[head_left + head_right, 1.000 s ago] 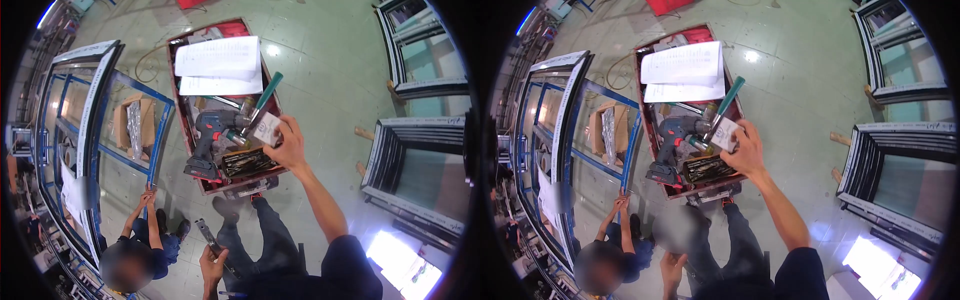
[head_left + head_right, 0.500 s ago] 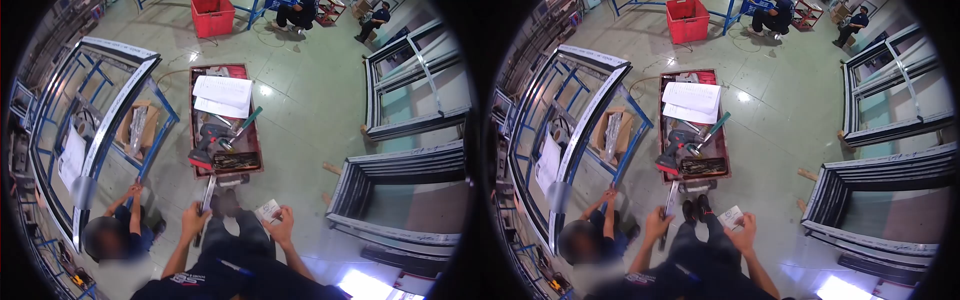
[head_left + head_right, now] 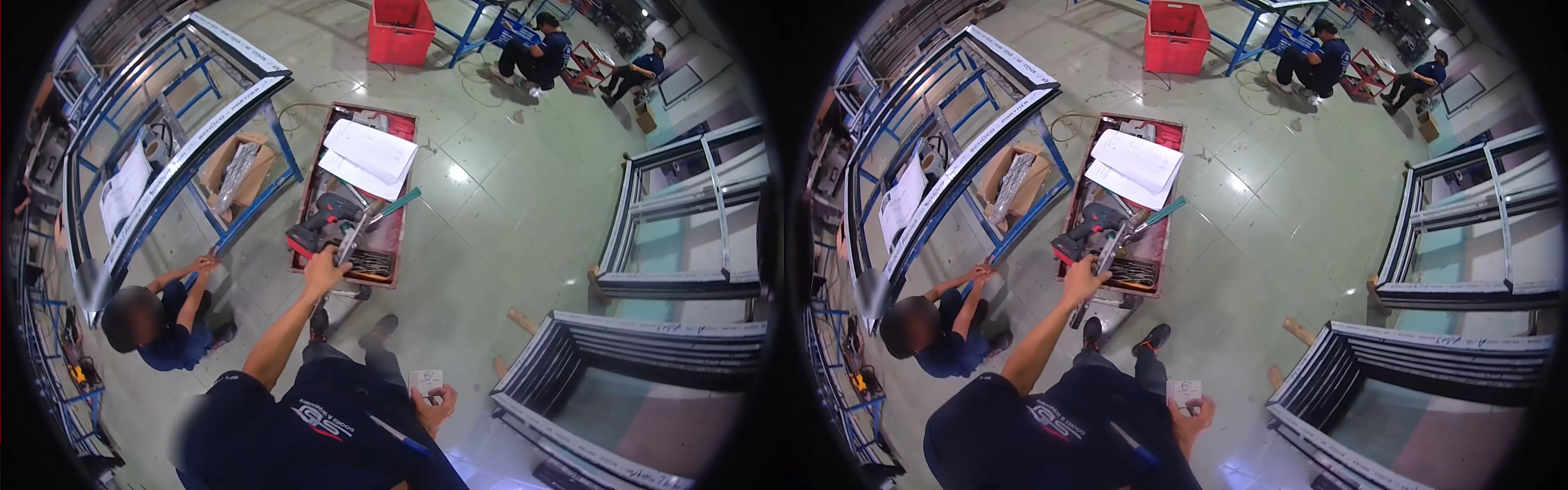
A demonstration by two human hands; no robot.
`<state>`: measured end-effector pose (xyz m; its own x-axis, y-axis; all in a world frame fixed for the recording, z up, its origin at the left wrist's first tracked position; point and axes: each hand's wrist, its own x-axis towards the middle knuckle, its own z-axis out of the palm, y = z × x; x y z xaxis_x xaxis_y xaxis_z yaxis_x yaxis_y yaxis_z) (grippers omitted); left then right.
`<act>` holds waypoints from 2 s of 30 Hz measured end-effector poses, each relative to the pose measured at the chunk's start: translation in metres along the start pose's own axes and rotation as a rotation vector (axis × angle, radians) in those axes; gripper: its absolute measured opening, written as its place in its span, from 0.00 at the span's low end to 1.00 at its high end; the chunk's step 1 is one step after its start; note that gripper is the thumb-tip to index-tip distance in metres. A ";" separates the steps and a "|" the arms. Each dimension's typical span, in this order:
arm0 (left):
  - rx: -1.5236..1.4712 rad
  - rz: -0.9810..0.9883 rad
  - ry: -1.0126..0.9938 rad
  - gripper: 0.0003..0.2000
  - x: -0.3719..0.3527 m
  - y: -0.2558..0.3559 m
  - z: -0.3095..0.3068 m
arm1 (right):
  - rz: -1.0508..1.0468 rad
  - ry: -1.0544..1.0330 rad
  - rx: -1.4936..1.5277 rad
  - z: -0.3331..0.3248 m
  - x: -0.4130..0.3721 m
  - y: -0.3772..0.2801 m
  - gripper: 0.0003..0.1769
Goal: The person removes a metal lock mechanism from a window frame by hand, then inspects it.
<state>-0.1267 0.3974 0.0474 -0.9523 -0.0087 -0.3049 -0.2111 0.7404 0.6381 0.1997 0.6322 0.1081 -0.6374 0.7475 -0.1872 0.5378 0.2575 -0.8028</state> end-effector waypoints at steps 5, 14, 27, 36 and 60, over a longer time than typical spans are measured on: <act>-0.050 -0.128 0.158 0.29 0.081 0.024 0.044 | -0.276 0.027 -0.116 -0.059 0.098 0.024 0.24; -0.296 -0.435 0.354 0.25 0.254 0.073 0.062 | -0.201 0.092 -0.061 -0.101 0.263 0.012 0.24; -0.101 -0.730 0.593 0.44 0.397 0.088 0.142 | 0.232 -0.092 -0.231 -0.119 0.497 0.028 0.29; -0.131 -0.067 0.627 0.31 0.396 0.360 0.266 | 0.432 0.235 -0.402 -0.114 0.653 -0.087 0.29; 0.410 -0.481 -0.453 0.16 0.700 0.713 0.565 | -0.018 0.630 0.201 -0.302 1.456 -0.144 0.24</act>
<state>-0.8191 1.2989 -0.1107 -0.5754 -0.1820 -0.7974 -0.3962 0.9149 0.0771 -0.6390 1.8680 0.1223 -0.1677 0.9750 0.1456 0.3772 0.1999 -0.9043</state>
